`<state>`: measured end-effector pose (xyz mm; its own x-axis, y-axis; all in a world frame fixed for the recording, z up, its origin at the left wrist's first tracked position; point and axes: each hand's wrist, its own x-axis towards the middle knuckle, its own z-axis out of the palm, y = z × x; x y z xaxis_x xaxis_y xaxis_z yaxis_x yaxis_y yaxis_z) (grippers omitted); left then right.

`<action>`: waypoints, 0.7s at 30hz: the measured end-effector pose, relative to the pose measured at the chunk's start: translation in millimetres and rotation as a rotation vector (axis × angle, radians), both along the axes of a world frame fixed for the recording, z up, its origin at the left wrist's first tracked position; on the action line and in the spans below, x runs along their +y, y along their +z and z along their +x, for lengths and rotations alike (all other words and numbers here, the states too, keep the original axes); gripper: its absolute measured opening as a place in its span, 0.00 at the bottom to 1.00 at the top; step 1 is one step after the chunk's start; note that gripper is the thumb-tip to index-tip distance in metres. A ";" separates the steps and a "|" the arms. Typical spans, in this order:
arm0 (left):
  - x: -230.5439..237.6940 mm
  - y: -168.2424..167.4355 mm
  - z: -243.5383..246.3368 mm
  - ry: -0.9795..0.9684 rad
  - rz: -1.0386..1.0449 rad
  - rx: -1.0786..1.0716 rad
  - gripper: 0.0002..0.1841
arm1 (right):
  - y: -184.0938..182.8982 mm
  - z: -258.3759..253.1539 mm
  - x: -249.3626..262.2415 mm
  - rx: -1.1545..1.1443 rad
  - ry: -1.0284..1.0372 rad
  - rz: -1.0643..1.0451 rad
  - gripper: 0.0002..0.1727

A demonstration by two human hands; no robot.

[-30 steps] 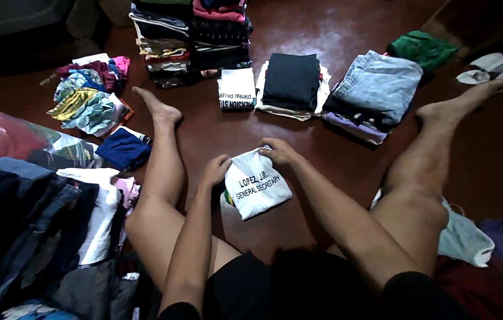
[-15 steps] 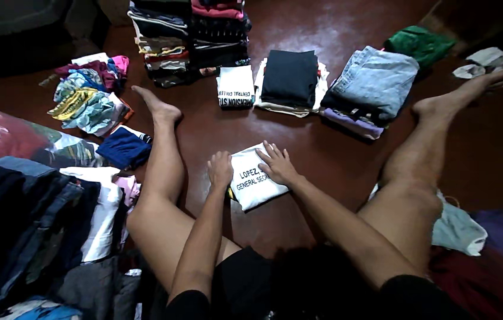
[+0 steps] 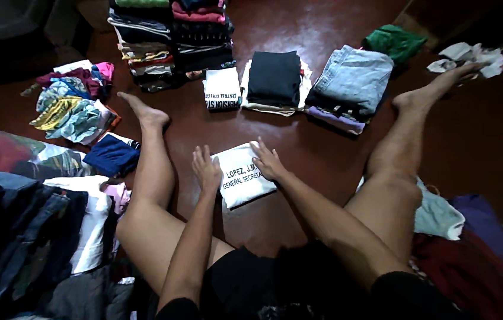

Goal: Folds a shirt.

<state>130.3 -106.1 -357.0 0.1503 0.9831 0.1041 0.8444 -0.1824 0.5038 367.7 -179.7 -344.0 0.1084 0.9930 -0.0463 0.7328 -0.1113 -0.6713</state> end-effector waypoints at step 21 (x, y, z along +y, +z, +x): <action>-44.5 52.0 13.8 0.261 -0.754 -0.416 0.51 | 19.1 -21.2 -85.9 0.668 -0.562 -0.536 0.37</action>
